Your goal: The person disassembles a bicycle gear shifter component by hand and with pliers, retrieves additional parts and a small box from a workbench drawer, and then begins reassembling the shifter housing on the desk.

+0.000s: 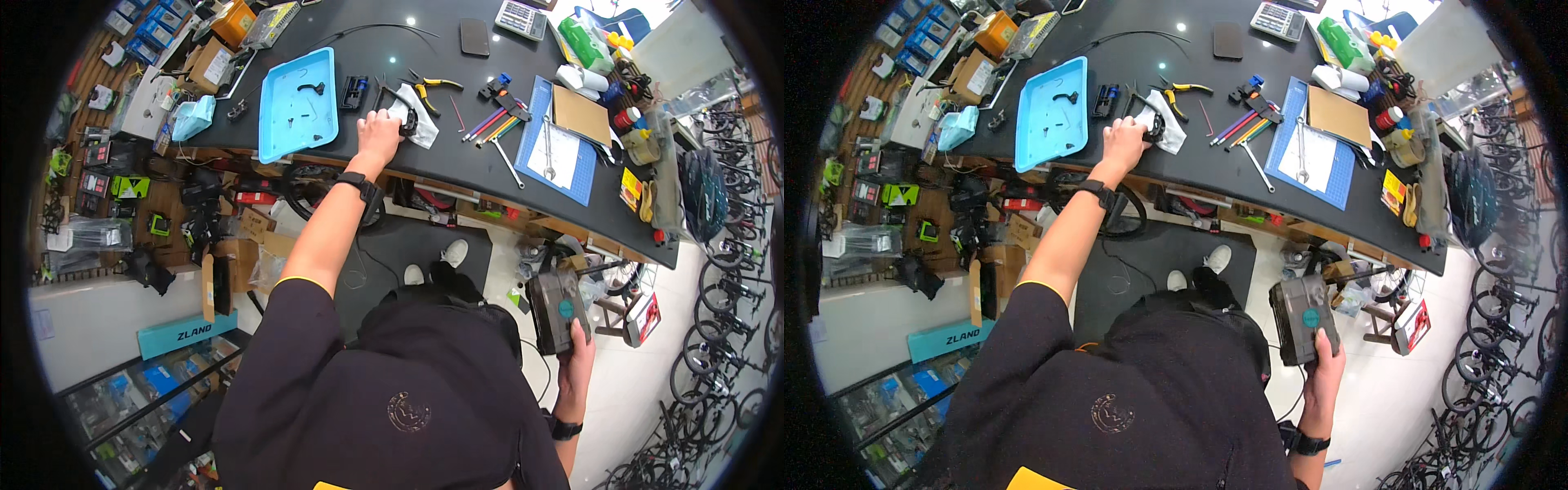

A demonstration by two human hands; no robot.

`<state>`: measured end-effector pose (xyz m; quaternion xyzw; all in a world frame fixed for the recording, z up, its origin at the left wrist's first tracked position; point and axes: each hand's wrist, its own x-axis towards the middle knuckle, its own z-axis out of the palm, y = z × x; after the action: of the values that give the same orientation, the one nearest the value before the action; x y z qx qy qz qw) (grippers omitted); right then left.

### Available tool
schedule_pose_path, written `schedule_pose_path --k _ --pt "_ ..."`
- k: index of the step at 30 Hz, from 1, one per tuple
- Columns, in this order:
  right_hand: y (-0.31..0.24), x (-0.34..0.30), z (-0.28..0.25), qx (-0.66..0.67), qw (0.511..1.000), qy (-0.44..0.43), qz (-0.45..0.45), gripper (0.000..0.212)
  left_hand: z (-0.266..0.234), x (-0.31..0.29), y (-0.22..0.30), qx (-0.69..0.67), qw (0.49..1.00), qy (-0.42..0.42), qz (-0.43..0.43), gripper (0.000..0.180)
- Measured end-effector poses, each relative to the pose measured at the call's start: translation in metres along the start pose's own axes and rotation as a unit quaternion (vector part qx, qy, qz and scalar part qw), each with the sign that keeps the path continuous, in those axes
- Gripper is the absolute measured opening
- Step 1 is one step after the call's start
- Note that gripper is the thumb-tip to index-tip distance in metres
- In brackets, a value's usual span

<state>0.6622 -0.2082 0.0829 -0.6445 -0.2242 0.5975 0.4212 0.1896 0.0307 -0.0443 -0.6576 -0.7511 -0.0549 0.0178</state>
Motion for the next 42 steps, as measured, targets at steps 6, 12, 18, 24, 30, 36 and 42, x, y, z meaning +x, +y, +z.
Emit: schedule_pose_path --k 6,12,18,24,30,36,42 --pt "-0.05 0.105 0.075 0.022 0.993 -0.11 0.024 0.036 -0.013 -0.004 -0.015 -0.028 0.999 0.035 -0.012 0.033" --pt "-0.113 0.146 0.169 0.005 0.982 -0.173 0.08 0.026 -0.112 -0.011 0.03 -0.454 0.876 -0.156 0.048 0.047" --pt "-0.132 0.128 0.298 0.058 0.957 -0.264 0.104 0.028 -0.105 0.022 0.056 -0.862 0.418 -0.281 0.047 0.097" --pt "-0.14 0.117 0.344 -0.41 0.8 -0.111 -0.423 0.039 -0.115 0.039 0.017 -0.913 0.281 -0.296 -0.004 0.086" --pt "-0.165 0.12 0.377 -0.552 0.524 -0.178 -0.623 0.021 -0.113 0.042 0.0 -0.916 0.214 -0.337 0.027 0.064" --pt "-0.168 0.123 0.382 -0.596 0.471 -0.165 -0.628 0.017 -0.115 0.049 -0.001 -0.906 0.252 -0.338 0.022 0.071" --pt "-0.172 0.14 0.374 -0.585 0.49 -0.196 -0.616 0.019 -0.129 0.058 0.006 -0.916 0.209 -0.342 0.004 0.059"
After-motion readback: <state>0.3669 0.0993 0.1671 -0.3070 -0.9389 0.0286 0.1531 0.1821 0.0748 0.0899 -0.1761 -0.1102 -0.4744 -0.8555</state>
